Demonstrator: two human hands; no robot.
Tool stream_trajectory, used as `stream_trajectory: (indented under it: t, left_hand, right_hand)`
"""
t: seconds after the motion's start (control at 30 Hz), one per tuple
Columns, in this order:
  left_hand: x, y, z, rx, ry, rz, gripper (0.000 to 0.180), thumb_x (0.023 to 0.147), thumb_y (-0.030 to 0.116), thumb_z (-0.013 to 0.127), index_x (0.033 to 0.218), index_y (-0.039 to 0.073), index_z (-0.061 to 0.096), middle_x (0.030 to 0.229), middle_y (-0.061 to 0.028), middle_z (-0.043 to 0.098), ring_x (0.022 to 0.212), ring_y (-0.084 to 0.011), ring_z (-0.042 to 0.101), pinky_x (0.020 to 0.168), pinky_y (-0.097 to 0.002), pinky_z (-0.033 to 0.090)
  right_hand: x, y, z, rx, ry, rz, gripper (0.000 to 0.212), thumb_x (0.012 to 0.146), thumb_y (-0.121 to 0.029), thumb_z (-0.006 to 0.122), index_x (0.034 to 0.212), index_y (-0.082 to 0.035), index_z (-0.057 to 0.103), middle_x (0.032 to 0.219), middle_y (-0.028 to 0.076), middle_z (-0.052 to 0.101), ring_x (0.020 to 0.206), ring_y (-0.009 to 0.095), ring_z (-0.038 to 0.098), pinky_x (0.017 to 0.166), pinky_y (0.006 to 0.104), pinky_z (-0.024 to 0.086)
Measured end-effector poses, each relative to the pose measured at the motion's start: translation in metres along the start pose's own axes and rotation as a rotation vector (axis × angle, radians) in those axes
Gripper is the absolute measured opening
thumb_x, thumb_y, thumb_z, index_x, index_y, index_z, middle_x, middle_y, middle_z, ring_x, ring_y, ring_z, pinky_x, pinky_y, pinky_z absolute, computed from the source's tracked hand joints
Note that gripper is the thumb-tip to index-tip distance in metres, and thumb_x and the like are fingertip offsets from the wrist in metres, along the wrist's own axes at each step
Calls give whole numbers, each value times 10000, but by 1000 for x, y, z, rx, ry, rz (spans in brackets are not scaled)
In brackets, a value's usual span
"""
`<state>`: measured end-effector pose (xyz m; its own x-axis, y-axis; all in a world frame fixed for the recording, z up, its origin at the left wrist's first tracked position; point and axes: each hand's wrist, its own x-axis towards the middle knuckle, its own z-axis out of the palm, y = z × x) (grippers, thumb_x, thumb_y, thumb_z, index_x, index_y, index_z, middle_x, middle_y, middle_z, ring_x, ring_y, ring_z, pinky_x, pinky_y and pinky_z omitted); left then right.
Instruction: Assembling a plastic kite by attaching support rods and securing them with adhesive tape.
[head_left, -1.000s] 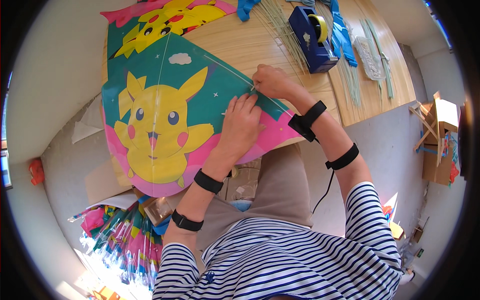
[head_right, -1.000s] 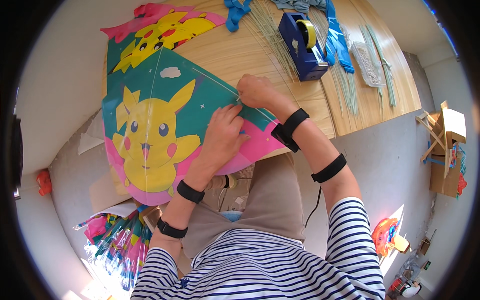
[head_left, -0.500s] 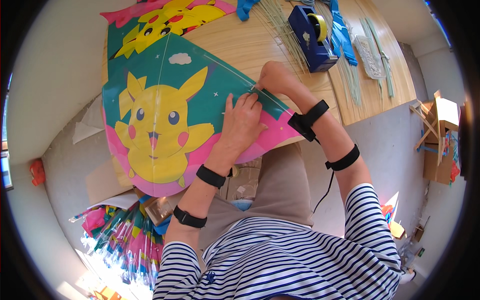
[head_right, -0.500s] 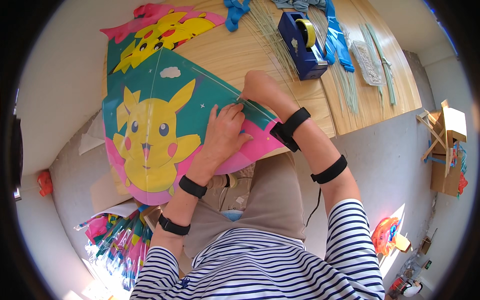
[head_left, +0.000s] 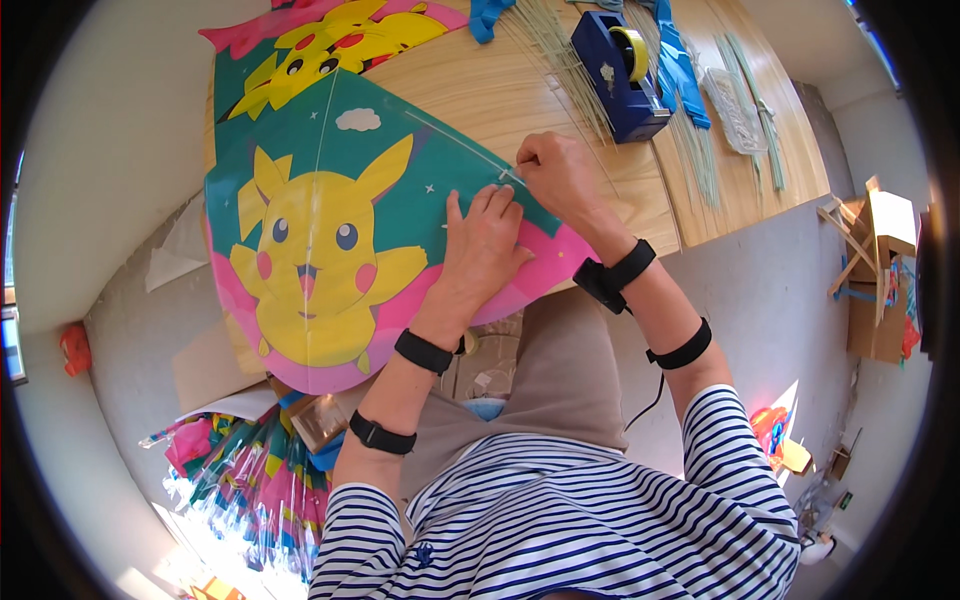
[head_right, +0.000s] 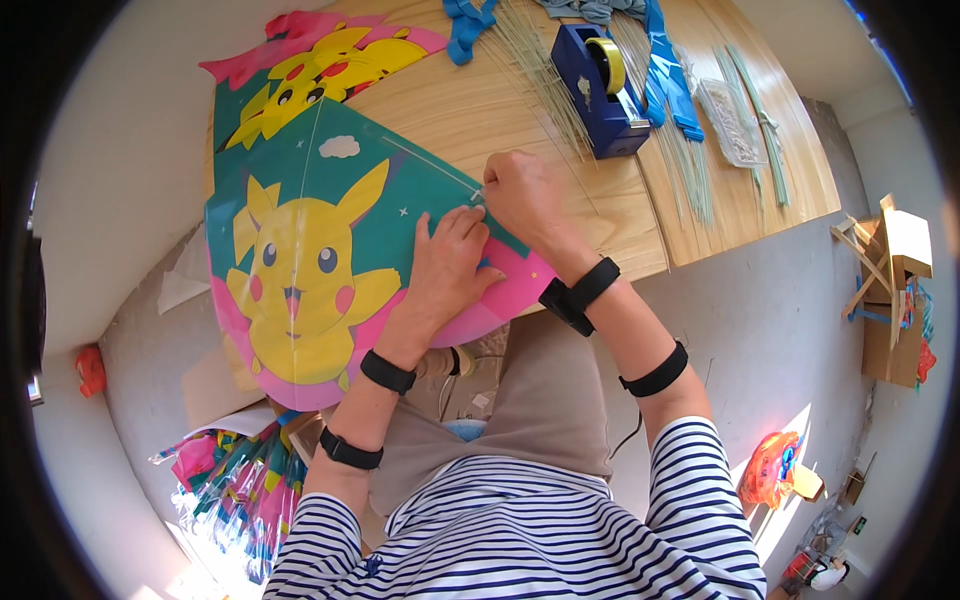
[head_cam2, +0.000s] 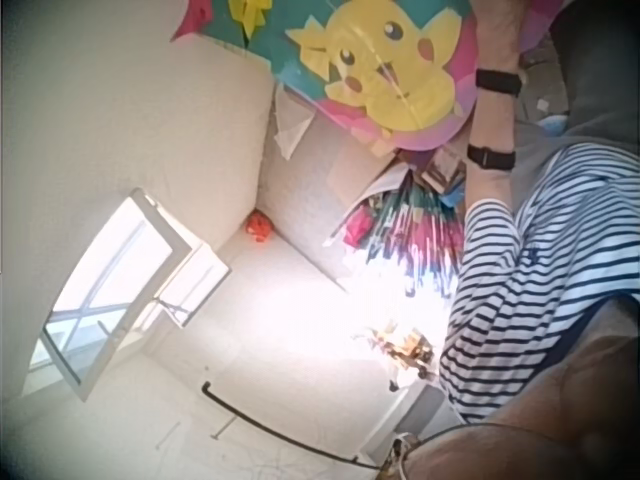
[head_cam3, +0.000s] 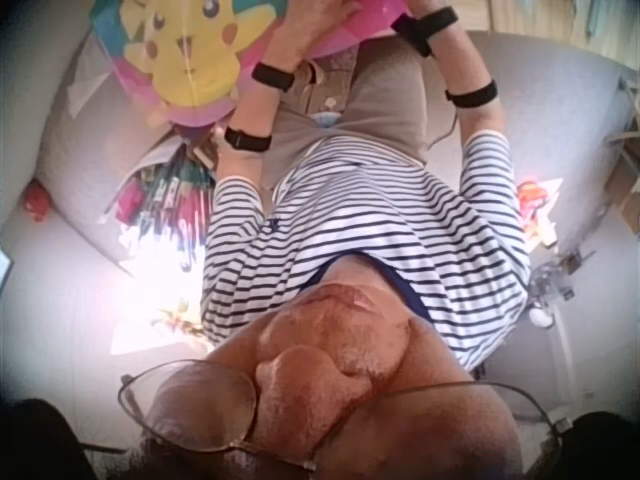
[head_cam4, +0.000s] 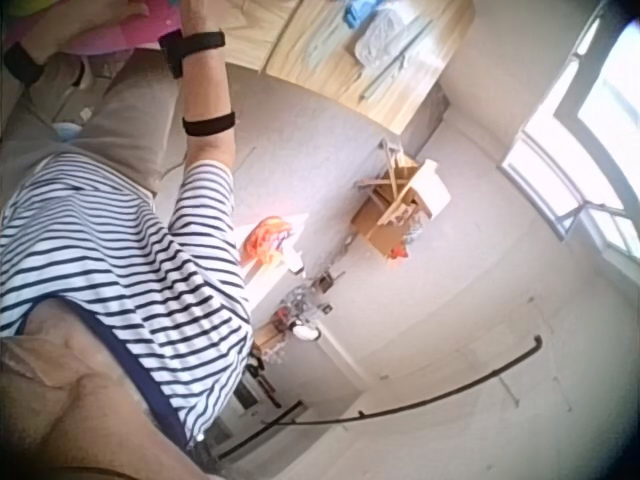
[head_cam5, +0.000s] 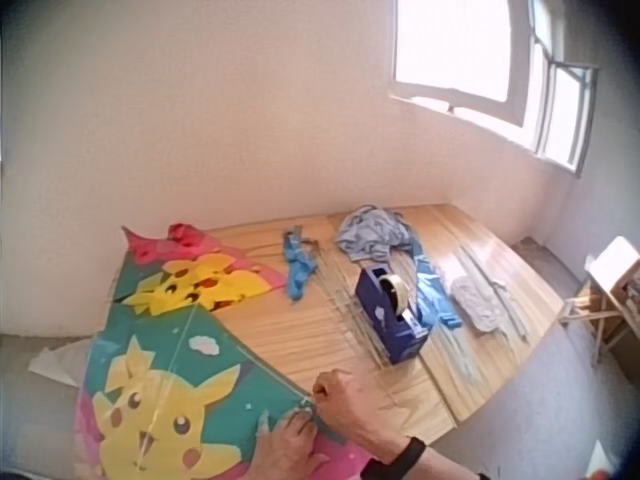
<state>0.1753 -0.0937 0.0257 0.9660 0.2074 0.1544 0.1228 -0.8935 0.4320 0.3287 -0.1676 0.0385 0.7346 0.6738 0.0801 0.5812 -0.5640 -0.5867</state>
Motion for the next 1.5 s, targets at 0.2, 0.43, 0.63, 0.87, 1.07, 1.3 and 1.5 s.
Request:
stream_trajectory:
  t: [0.2, 0.43, 0.63, 0.87, 1.07, 1.3, 1.5]
  left_hand:
    - [-1, 3, -2, 3, -12, -9, 701, 668, 233, 868, 1283, 52, 587, 1340, -123, 591, 1335, -309, 488, 1064, -667, 346]
    - [2, 3, -2, 23, -47, -10, 617, 671, 274, 864, 1185, 39, 615, 1359, -131, 587, 1343, -318, 482, 1062, -671, 341]
    - [1, -3, 5, 66, -39, 8, 562, 689, 323, 853, 1099, 25, 608, 1433, -149, 552, 1368, -339, 464, 1074, -648, 336]
    - [0, -4, 6, 72, -63, 10, 600, 702, 299, 855, 1177, 19, 618, 1446, -147, 544, 1374, -317, 464, 1083, -640, 347]
    - [0, -3, 6, 70, -79, 12, 639, 712, 315, 842, 1224, 18, 601, 1464, -147, 530, 1377, -329, 461, 1081, -624, 358]
    - [1, -1, 5, 47, -81, 14, 661, 708, 314, 843, 1245, 17, 596, 1463, -157, 532, 1378, -338, 460, 1080, -618, 362]
    - [-1, -4, 6, 39, -76, 10, 678, 703, 309, 846, 1259, 18, 590, 1471, -166, 524, 1377, -345, 461, 1086, -613, 355]
  right_hand:
    - [-4, 3, 33, -118, 42, -21, 72, 780, -94, 678, 760, -29, 701, 853, 192, 698, 852, 377, 671, 731, 468, 530]
    - [4, -9, 22, -177, -49, 18, 94, 744, -76, 663, 761, 4, 708, 878, 242, 700, 841, 416, 687, 725, 476, 558]
    - [17, 50, -19, 179, 360, 98, 117, 748, -130, 701, 787, -23, 727, 914, 233, 710, 889, 409, 680, 779, 480, 541]
    - [34, 120, -125, 243, 572, 351, 254, 764, -230, 741, 873, 0, 746, 911, 185, 734, 916, 355, 694, 824, 421, 538]
    - [49, 128, -125, 345, 378, 381, 296, 785, -236, 765, 931, 20, 755, 842, 102, 726, 745, 192, 651, 688, 348, 503]
    - [47, 137, -127, 760, 291, 307, 208, 853, -189, 738, 863, 12, 687, 732, 37, 629, 653, 122, 563, 595, 274, 445]
    - [20, 136, -119, 1091, 230, 260, 167, 953, -187, 665, 922, -23, 660, 811, 19, 629, 726, 108, 608, 676, 236, 498]
